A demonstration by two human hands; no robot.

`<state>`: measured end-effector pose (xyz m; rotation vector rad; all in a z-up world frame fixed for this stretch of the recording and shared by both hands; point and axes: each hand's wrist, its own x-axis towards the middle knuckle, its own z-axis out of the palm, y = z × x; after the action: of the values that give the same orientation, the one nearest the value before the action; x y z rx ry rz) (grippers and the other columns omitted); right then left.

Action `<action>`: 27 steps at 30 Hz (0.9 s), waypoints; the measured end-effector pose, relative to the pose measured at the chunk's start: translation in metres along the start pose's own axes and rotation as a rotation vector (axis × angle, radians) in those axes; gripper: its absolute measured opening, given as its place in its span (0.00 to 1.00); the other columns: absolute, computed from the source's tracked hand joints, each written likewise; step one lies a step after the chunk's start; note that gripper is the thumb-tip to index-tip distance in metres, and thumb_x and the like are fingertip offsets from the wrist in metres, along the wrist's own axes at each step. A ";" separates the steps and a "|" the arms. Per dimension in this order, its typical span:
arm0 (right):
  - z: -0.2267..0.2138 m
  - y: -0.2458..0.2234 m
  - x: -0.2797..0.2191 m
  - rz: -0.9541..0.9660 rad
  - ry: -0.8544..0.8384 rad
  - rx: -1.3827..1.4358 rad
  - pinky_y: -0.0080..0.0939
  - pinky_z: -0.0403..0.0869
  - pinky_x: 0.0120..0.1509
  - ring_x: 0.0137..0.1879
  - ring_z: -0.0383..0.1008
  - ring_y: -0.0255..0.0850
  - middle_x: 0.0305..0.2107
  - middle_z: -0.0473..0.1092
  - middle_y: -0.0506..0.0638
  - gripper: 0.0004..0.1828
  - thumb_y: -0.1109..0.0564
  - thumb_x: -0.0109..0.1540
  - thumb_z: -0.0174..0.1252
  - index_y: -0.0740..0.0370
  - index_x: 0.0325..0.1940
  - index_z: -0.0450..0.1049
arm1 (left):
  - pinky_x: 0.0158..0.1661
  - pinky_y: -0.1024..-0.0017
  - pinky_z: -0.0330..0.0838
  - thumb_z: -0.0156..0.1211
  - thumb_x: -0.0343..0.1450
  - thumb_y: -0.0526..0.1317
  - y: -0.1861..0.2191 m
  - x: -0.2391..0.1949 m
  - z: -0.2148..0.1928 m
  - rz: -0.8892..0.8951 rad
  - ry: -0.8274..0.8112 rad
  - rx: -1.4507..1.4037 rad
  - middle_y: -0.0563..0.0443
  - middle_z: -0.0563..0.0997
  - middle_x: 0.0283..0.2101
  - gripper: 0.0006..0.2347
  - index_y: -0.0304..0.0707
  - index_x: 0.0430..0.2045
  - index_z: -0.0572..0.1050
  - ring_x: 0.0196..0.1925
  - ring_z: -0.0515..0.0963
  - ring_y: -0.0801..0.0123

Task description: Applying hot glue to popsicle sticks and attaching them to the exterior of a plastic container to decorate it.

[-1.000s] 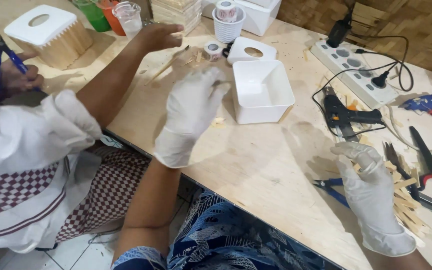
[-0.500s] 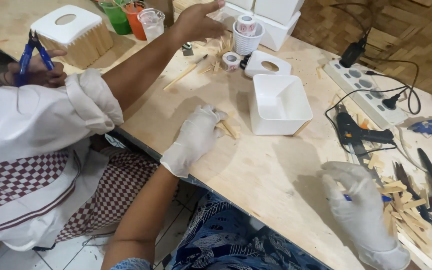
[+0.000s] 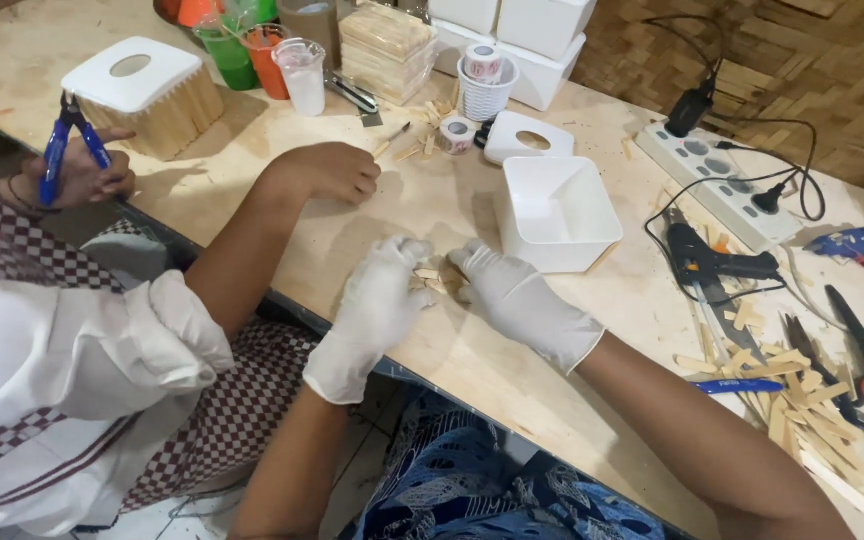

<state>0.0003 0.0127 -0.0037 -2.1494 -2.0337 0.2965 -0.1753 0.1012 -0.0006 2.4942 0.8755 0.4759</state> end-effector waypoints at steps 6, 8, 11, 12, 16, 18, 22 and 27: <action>-0.018 -0.012 -0.001 0.235 -0.160 -0.021 0.45 0.79 0.52 0.50 0.81 0.46 0.41 0.78 0.47 0.16 0.46 0.64 0.56 0.46 0.55 0.75 | 0.52 0.59 0.74 0.67 0.67 0.43 -0.031 -0.002 0.033 -0.060 -0.038 0.144 0.51 0.79 0.43 0.16 0.49 0.50 0.76 0.53 0.80 0.55; -0.022 -0.013 -0.009 0.246 -0.166 0.006 0.48 0.78 0.54 0.52 0.81 0.50 0.41 0.78 0.50 0.15 0.46 0.64 0.57 0.50 0.53 0.76 | 0.51 0.59 0.75 0.67 0.67 0.40 -0.021 -0.002 0.029 -0.076 -0.024 0.084 0.50 0.80 0.41 0.13 0.48 0.45 0.78 0.51 0.81 0.55; -0.013 -0.007 -0.015 0.250 -0.139 0.020 0.51 0.78 0.55 0.53 0.80 0.52 0.40 0.77 0.53 0.15 0.45 0.62 0.59 0.51 0.49 0.76 | 0.49 0.60 0.76 0.67 0.66 0.39 -0.007 -0.008 0.019 -0.122 -0.020 -0.001 0.53 0.82 0.38 0.11 0.49 0.41 0.79 0.49 0.83 0.57; -0.008 -0.003 -0.016 0.241 -0.105 0.002 0.51 0.78 0.54 0.53 0.79 0.51 0.40 0.76 0.52 0.14 0.43 0.61 0.60 0.50 0.46 0.76 | 0.49 0.62 0.77 0.68 0.66 0.41 -0.003 -0.010 0.016 -0.154 -0.027 -0.028 0.55 0.82 0.39 0.12 0.50 0.42 0.78 0.49 0.83 0.60; -0.026 -0.013 -0.034 0.242 -0.074 -0.067 0.50 0.78 0.54 0.51 0.80 0.50 0.37 0.76 0.50 0.12 0.43 0.62 0.60 0.49 0.43 0.74 | 0.48 0.55 0.77 0.66 0.66 0.42 -0.020 -0.020 0.011 -0.168 0.036 0.099 0.50 0.81 0.38 0.12 0.52 0.42 0.77 0.48 0.82 0.52; -0.047 -0.031 -0.046 0.296 -0.067 -0.013 0.55 0.77 0.55 0.52 0.80 0.56 0.39 0.77 0.57 0.14 0.46 0.64 0.57 0.56 0.47 0.74 | 0.45 0.58 0.78 0.70 0.63 0.45 -0.032 -0.023 0.015 -0.151 0.062 0.285 0.53 0.79 0.37 0.15 0.50 0.42 0.78 0.43 0.83 0.54; -0.064 -0.033 -0.062 0.395 -0.097 0.111 0.55 0.75 0.61 0.58 0.78 0.55 0.45 0.78 0.57 0.22 0.41 0.63 0.56 0.50 0.57 0.72 | 0.47 0.58 0.77 0.67 0.65 0.41 -0.034 -0.020 0.022 -0.157 0.027 0.215 0.51 0.80 0.35 0.08 0.50 0.37 0.79 0.45 0.83 0.53; -0.060 -0.016 -0.084 0.535 -0.052 0.265 0.47 0.75 0.64 0.60 0.77 0.49 0.47 0.79 0.49 0.21 0.39 0.59 0.61 0.43 0.54 0.76 | 0.45 0.60 0.77 0.62 0.68 0.41 -0.032 -0.009 0.032 -0.179 -0.073 0.247 0.53 0.79 0.33 0.02 0.53 0.32 0.78 0.43 0.83 0.55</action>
<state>-0.0043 -0.0695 0.0607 -2.4816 -1.3079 0.6519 -0.1830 0.1082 -0.0455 2.5999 1.1767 0.2269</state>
